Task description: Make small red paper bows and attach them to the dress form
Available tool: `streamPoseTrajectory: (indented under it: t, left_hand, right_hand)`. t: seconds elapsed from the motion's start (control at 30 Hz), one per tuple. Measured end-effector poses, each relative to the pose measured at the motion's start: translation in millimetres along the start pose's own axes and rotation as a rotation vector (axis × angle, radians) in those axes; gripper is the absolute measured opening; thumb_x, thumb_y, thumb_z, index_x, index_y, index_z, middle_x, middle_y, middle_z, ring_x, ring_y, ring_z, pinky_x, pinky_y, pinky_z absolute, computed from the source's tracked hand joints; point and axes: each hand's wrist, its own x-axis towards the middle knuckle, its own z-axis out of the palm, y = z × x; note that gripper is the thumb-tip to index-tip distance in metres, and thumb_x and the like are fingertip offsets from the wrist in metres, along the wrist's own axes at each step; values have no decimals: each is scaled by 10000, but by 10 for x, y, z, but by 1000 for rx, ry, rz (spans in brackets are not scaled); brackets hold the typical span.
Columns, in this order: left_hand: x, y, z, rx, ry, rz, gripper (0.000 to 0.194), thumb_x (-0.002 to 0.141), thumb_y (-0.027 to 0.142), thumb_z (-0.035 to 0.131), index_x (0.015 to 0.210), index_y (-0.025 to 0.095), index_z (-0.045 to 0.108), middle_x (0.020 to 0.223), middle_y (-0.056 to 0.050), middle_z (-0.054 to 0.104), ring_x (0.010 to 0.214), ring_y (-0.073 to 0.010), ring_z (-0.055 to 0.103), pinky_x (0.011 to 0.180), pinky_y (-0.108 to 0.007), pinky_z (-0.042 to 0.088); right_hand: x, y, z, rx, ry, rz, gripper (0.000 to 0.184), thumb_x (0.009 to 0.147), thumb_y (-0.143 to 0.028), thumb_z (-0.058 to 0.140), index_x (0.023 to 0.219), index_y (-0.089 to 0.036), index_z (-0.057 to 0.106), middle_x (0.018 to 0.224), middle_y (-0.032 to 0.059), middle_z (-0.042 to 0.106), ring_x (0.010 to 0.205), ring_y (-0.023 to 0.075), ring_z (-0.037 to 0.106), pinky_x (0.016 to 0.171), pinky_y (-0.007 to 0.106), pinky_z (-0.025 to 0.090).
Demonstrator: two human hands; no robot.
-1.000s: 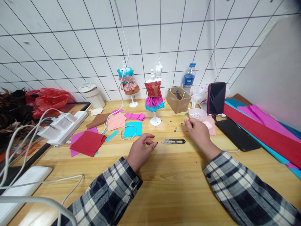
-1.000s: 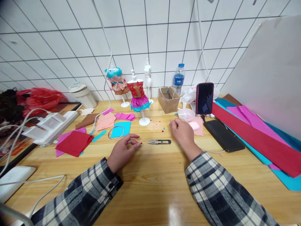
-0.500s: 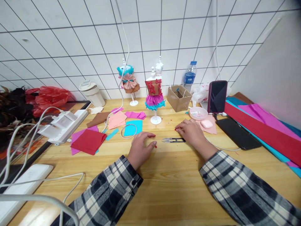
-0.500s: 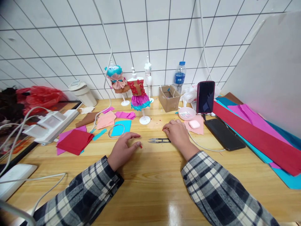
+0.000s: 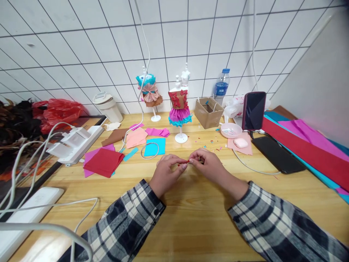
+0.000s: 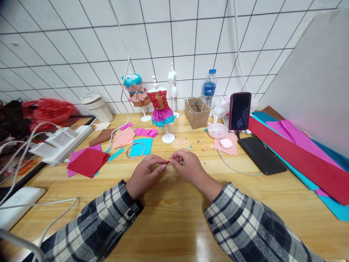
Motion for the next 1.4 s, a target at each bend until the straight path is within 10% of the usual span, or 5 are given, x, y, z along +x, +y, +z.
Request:
streamPoseTrajectory:
  t: [0.8, 1.23, 1.4]
  left_hand:
    - [16, -57, 5, -42, 9, -57, 117, 798, 284, 606, 762, 196, 674, 815, -37, 691, 835, -187, 617, 802, -320, 460]
    - [7, -56, -14, 7, -65, -64, 207, 865, 332, 495, 786, 185, 617, 824, -40, 643, 852, -198, 564, 775, -323, 426]
    - [-9, -47, -34, 43, -138, 40, 220, 890, 322, 454, 778, 186, 584, 820, -34, 610, 841, -192, 532, 787, -327, 403]
  right_hand:
    - [-47, -40, 30, 18, 149, -33, 36, 807, -198, 532, 788, -192, 561, 701, -14, 523, 616, 125, 456, 570, 237, 347]
    - [-41, 10, 12, -24, -8, -12, 52, 748, -179, 550, 708, -190, 582, 685, -14, 568, 655, 130, 520, 596, 244, 368]
    - [-57, -11, 28, 219, -10, 50, 302, 749, -155, 514, 1030, -189, 621, 990, 50, 672, 860, 168, 611, 729, 281, 454]
